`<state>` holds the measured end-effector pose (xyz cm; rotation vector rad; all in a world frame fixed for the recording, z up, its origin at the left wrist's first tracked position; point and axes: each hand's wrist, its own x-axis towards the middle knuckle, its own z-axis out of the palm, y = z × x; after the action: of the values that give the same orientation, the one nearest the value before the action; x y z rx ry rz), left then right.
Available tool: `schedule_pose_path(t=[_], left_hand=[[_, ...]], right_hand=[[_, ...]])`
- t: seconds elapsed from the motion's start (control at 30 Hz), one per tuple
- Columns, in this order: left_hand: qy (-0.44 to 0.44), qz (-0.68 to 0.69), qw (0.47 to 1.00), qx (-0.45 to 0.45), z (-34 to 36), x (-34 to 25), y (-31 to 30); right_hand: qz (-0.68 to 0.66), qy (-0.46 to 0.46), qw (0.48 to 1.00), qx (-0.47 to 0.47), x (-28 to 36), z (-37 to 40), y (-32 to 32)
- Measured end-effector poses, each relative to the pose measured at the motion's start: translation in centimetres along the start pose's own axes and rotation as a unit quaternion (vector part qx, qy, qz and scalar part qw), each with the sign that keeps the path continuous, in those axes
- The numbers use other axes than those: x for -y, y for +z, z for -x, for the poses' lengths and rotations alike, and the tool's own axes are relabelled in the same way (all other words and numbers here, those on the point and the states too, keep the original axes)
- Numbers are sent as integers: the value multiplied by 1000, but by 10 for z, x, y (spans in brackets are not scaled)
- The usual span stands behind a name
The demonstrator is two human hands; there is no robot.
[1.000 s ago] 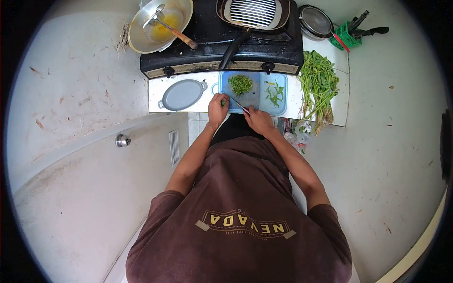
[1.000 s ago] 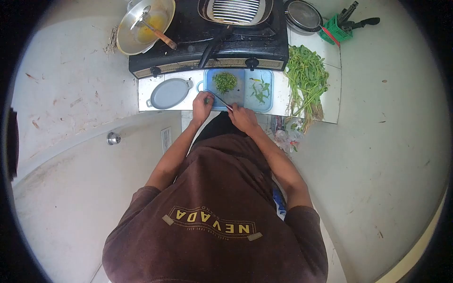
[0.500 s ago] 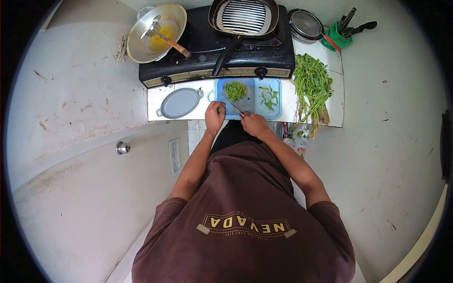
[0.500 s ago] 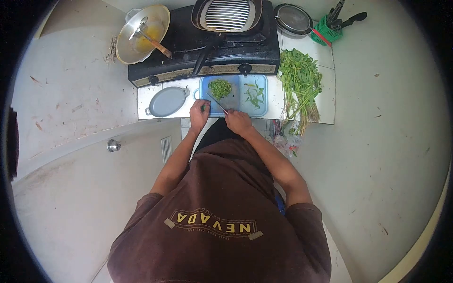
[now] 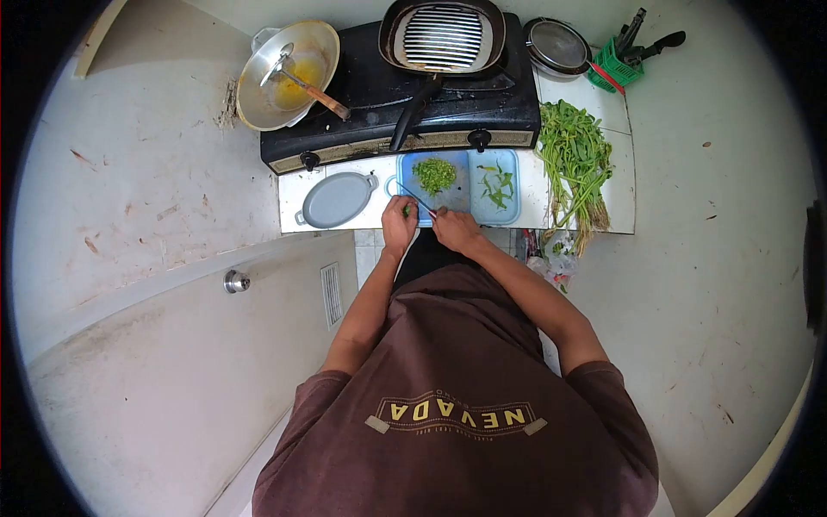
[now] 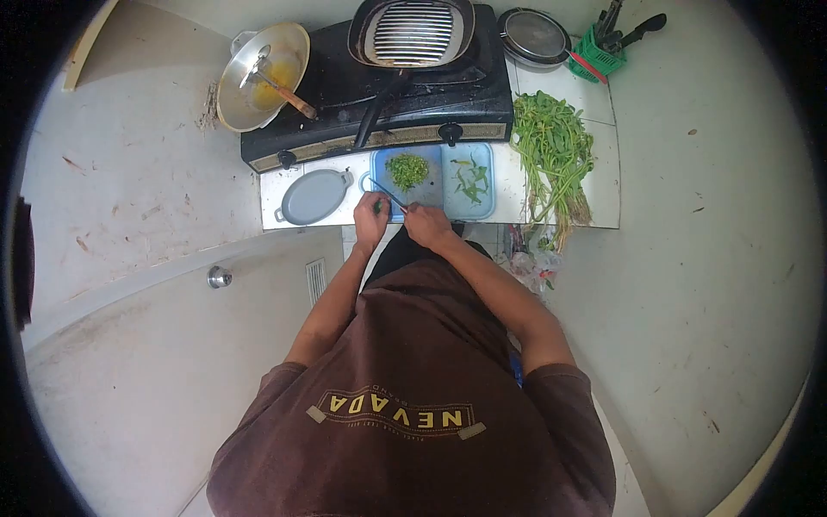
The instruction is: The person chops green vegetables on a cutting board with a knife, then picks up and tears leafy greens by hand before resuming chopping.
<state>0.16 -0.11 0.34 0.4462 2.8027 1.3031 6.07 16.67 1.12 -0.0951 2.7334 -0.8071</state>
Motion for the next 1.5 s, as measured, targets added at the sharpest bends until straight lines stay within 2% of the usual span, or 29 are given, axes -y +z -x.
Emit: schedule_pose_path(t=[0.1, 0.2, 0.3, 0.5, 0.7, 0.9, 1.03, 1.2, 1.3, 1.5], left_hand=[[8, 3, 1000, -15, -3, 1, 1], [-71, 32, 997, -25, -5, -1, 3], [-100, 37, 994, -9, -5, 0, 2], [-22, 32, 999, -34, -2, -4, 1], [-12, -10, 1000, 4, 1, -3, -2], [71, -40, 996, 32, 5, 3, -5], [48, -20, 998, 31, 4, 3, -6], [-23, 30, 999, 26, 2, 2, -8], [11, 11, 999, 31, -1, 2, -11], [16, -7, 999, 39, -2, 8, -10]], right_hand=[[13, -23, 1000, 0, -3, 7, -5], [3, 10, 999, 32, -10, 19, -10], [-2, 19, 999, 39, -13, 19, -8], [10, -6, 1000, 14, -11, 19, -5], [13, -7, 999, 48, -8, 13, -11], [10, -20, 1000, 15, -3, -4, -6], [12, -7, 999, 30, -19, 7, -3], [4, 1, 1000, 28, -22, 10, -4], [2, -5, 1000, 30, -18, 9, -7], [10, -22, 999, 29, -14, 10, -4]])
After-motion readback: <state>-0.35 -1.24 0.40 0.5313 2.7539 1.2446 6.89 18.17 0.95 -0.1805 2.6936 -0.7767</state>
